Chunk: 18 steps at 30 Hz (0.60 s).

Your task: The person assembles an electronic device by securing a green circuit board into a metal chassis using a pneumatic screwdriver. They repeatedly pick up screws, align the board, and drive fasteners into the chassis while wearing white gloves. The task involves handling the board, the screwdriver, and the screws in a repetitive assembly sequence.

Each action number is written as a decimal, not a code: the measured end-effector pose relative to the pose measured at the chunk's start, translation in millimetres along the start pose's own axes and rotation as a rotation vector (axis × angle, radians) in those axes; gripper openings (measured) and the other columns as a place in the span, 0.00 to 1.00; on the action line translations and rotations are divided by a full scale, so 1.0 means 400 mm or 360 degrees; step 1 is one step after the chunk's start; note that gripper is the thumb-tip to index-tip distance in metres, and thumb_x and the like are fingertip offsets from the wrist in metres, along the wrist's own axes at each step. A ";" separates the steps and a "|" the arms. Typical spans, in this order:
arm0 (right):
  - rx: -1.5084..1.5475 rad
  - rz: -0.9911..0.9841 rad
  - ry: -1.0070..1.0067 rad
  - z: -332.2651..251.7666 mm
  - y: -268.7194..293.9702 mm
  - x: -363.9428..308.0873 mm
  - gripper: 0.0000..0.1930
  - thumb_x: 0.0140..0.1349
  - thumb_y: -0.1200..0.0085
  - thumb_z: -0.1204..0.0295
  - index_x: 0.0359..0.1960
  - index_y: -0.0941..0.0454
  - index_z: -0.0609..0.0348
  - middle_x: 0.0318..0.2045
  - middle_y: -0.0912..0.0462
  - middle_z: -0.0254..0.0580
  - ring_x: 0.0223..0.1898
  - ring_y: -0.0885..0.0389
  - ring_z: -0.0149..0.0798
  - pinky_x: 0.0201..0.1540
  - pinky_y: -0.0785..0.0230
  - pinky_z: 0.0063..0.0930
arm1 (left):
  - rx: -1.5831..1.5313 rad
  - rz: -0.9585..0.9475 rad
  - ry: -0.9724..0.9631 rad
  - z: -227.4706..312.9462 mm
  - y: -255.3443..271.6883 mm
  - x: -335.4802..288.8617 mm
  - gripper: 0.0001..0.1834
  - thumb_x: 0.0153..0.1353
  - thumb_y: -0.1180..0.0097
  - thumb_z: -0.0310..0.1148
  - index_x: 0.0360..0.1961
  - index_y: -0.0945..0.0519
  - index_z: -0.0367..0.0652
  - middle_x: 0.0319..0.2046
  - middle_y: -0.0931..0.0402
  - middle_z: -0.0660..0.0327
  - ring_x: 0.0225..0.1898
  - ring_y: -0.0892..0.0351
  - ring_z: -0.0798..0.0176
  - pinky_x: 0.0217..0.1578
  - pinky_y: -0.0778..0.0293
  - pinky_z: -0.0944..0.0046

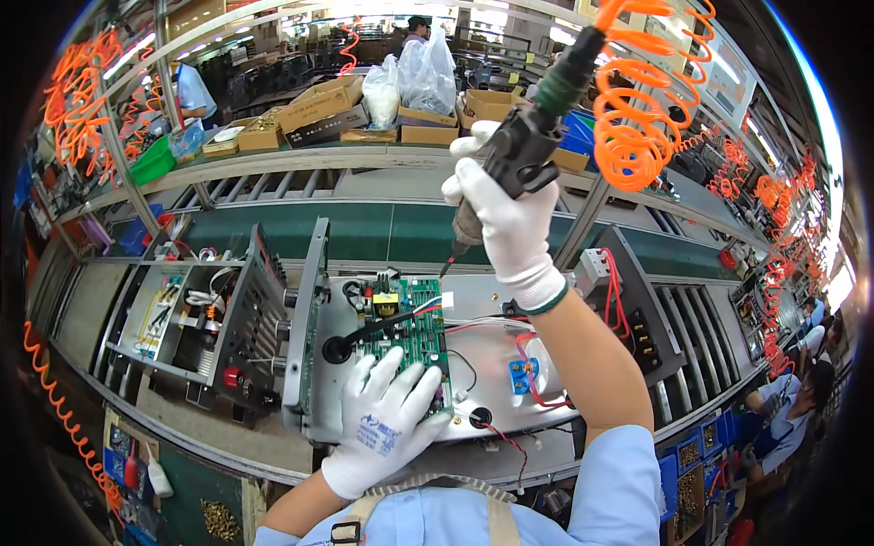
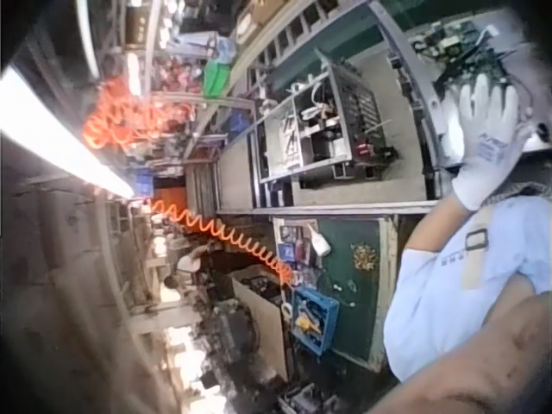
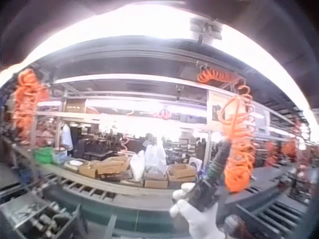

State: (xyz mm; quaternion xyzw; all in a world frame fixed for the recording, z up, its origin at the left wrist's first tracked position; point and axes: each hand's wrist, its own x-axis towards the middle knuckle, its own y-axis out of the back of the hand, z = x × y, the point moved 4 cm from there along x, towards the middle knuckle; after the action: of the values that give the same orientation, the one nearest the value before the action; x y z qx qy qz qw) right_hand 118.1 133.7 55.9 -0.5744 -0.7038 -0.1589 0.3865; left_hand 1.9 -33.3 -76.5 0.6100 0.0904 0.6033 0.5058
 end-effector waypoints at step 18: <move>-0.0028 -0.0045 -0.0258 0.134 0.007 0.026 0.16 0.58 0.44 0.82 0.49 0.29 0.67 0.36 0.18 0.44 0.25 0.18 0.32 0.28 0.25 0.26 | -0.0042 -0.0042 -0.0030 -0.028 -0.031 -0.006 0.24 0.45 0.37 0.41 0.45 0.20 0.43 0.39 0.19 0.57 0.51 0.27 0.51 0.48 0.35 0.47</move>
State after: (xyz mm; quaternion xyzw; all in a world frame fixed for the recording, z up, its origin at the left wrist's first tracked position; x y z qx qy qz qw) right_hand 100.7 177.4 27.8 -0.5788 -0.7395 -0.1236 0.3207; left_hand -2.0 -23.3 -89.6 0.6076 0.0856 0.5920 0.5225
